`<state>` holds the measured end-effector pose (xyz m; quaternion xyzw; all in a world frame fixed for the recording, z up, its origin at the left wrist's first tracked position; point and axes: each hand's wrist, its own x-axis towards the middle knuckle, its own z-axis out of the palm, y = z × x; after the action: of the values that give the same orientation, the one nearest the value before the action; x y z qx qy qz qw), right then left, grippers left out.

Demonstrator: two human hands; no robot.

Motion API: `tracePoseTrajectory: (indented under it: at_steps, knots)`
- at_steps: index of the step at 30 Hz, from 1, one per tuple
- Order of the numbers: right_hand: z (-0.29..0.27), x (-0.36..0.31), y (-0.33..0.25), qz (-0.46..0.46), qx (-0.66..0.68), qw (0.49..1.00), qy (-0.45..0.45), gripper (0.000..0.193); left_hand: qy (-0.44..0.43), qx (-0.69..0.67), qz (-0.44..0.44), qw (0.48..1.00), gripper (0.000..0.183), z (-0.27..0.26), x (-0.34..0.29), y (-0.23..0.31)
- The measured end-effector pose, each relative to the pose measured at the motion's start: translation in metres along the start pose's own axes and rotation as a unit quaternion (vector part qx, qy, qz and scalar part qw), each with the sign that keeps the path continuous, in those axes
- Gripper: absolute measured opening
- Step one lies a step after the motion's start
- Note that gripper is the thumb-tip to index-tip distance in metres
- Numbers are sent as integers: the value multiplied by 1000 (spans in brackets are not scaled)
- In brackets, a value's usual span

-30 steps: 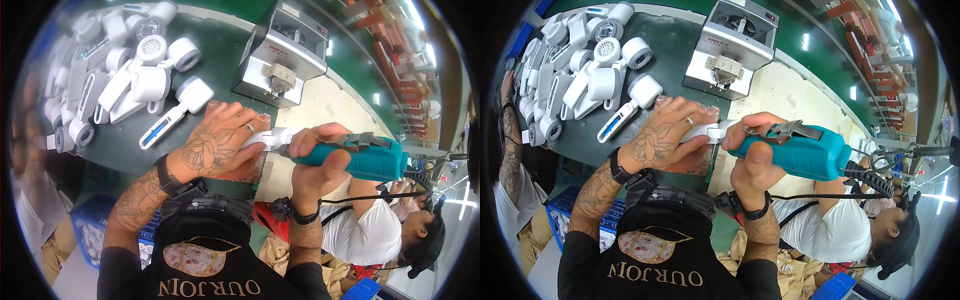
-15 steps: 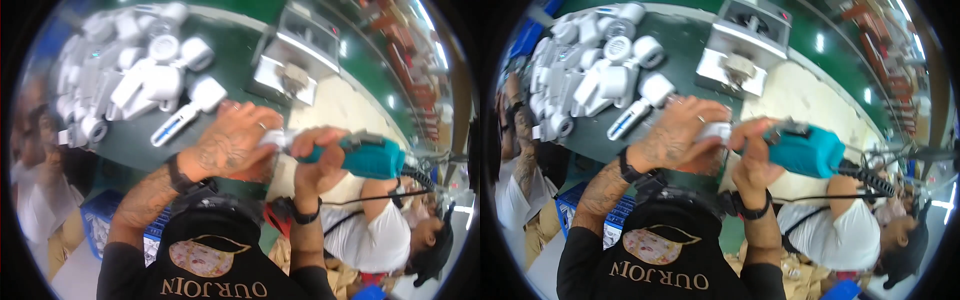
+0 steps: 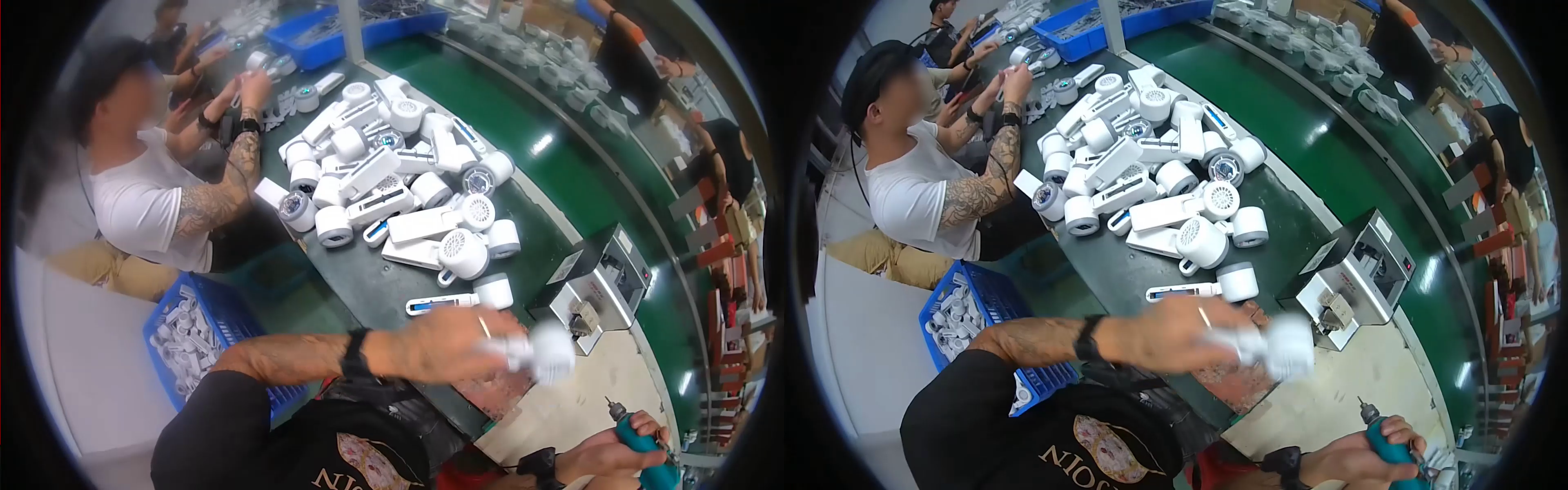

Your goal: Assembling the housing and internal parts of a handheld electronic device at a factory workbench using an electric screwdriver.

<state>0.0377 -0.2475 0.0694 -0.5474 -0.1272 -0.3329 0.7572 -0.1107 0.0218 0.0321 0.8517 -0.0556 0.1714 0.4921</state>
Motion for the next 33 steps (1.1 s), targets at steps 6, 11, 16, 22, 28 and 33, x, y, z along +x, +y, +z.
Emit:
tracePoseTrajectory:
  at_steps: [6,11,16,22,28,33]
  knots:
    - [-28,7,56,29,-84,996,-18,57,421,-203,-172,867,49,-144,5,-63]
    - [-31,-10,79,39,-61,994,-76,53,494,-140,-166,842,38,-260,-27,-139]
    - [-32,-15,82,33,-46,993,-103,56,499,138,-280,808,43,-285,-13,-146]
    - [-30,-19,83,57,-70,992,-93,52,398,198,23,895,43,-127,69,-70]
    - [13,-15,76,113,-71,981,-141,51,105,-92,145,979,51,21,111,32]
    - [19,-4,89,120,-67,982,-132,46,-16,-276,241,931,13,93,92,68]
